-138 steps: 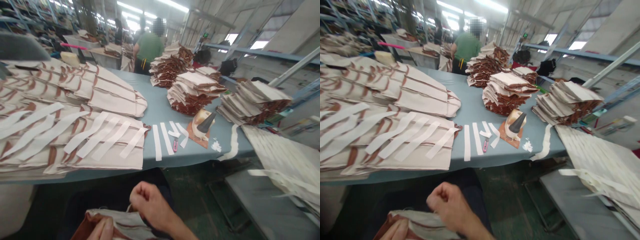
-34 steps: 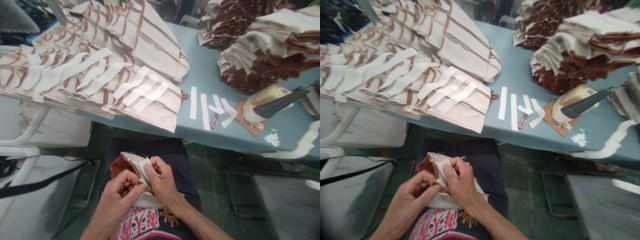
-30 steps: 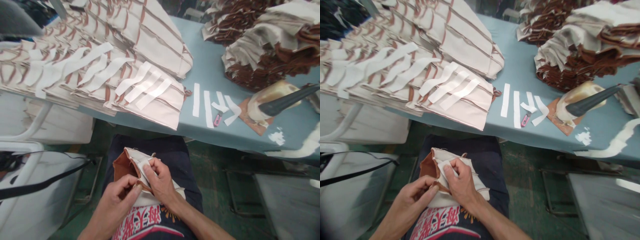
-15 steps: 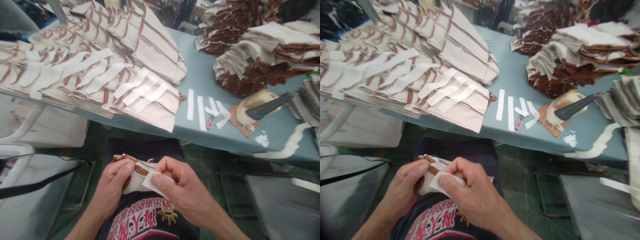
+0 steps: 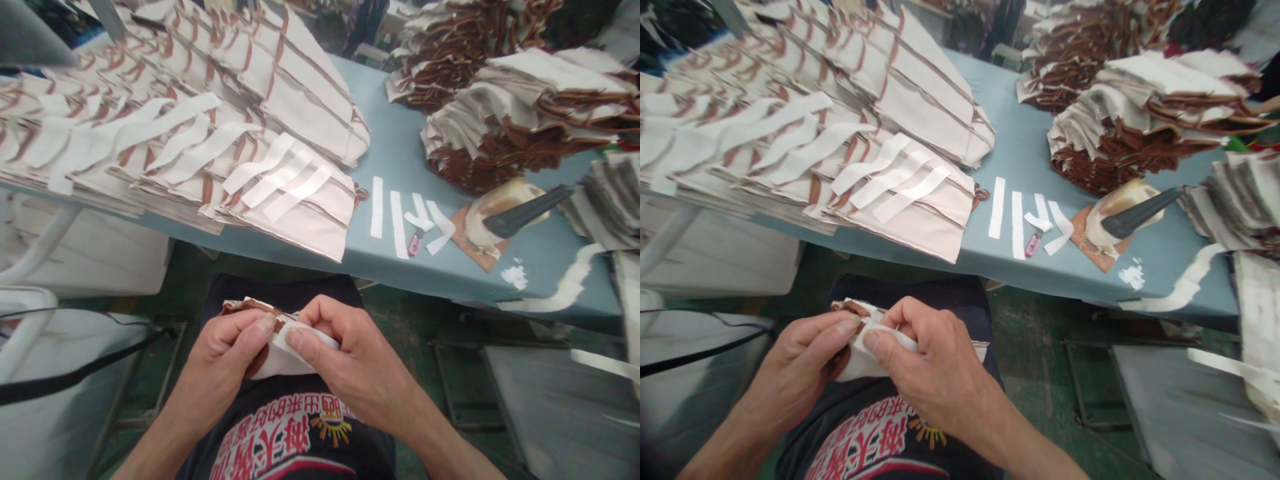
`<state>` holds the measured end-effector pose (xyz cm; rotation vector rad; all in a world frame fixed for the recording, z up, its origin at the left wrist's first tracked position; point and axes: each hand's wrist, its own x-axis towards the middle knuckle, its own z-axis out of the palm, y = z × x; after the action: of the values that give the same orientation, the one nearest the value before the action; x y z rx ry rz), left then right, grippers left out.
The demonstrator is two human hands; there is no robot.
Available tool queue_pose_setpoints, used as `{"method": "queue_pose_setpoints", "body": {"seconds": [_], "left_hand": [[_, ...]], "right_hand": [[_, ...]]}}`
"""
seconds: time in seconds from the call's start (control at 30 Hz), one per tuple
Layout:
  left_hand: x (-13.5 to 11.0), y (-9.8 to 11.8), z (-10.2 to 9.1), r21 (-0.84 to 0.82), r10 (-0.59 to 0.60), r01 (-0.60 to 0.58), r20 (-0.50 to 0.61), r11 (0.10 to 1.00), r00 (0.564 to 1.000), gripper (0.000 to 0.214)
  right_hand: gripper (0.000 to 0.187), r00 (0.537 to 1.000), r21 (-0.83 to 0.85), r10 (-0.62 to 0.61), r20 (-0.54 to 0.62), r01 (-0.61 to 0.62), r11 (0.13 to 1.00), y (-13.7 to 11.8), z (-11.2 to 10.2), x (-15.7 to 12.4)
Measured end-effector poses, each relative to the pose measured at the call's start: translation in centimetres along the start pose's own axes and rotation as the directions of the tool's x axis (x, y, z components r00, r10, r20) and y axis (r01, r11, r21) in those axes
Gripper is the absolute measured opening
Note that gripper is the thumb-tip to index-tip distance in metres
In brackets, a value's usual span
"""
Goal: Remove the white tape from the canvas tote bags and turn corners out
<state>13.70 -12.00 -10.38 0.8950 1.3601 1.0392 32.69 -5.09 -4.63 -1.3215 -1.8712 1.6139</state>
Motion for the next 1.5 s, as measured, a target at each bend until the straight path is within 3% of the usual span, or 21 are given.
{"method": "queue_pose_setpoints", "body": {"seconds": [0.4, 0.73, 0.9, 1.0, 1.1, 1.3, 1.4, 1.5], "left_hand": [[-0.2, -0.6, -0.4, 0.1, 0.025, -0.022, -0.027, 0.995, 0.999, 0.05], [0.0, 1.1, 0.4, 0.284, 0.129, -0.11, -0.048, 0.952, 0.991, 0.048], [0.1, 1.8, 0.8, 0.308, 0.18, -0.144, -0.092, 0.94, 0.979, 0.046], [-0.1, 2.1, 0.9, 0.272, 0.139, -0.114, -0.075, 0.955, 0.987, 0.038], [-0.4, 2.3, 1.0, 0.253, 0.057, -0.04, -0.062, 0.967, 0.996, 0.027], [-0.4, 2.6, 1.6, 0.316, 0.137, -0.103, -0.088, 0.943, 0.987, 0.023], [-0.3, 2.2, 1.7, 0.314, 0.135, -0.1, -0.092, 0.944, 0.987, 0.027], [-0.4, 1.6, 1.6, 0.308, 0.136, -0.105, -0.083, 0.945, 0.987, 0.027]], "right_hand": [[0.022, 1.0, -0.065, -0.004, -0.012, 0.003, 0.998, 0.4, 0.7, 0.8], [0.029, 0.999, -0.236, 0.006, -0.051, -0.018, 0.971, 1.0, 1.0, 1.4], [0.032, 0.992, -0.331, -0.044, -0.122, 0.001, 0.943, 1.0, 1.3, 1.5], [0.034, 0.984, -0.339, -0.076, -0.163, 0.017, 0.941, 1.0, 1.3, 1.5], [0.035, 0.979, -0.311, -0.083, -0.185, 0.021, 0.95, 1.0, 1.5, 1.5], [0.036, 0.981, -0.143, -0.024, -0.192, -0.004, 0.99, 1.7, 2.0, 1.2], [0.039, 0.992, 0.02, 0.054, -0.111, -0.052, 0.998, 2.5, 2.0, 1.2], [0.046, 0.994, 0.215, 0.089, 0.061, -0.1, 0.972, 3.4, 1.8, 1.4]]}}
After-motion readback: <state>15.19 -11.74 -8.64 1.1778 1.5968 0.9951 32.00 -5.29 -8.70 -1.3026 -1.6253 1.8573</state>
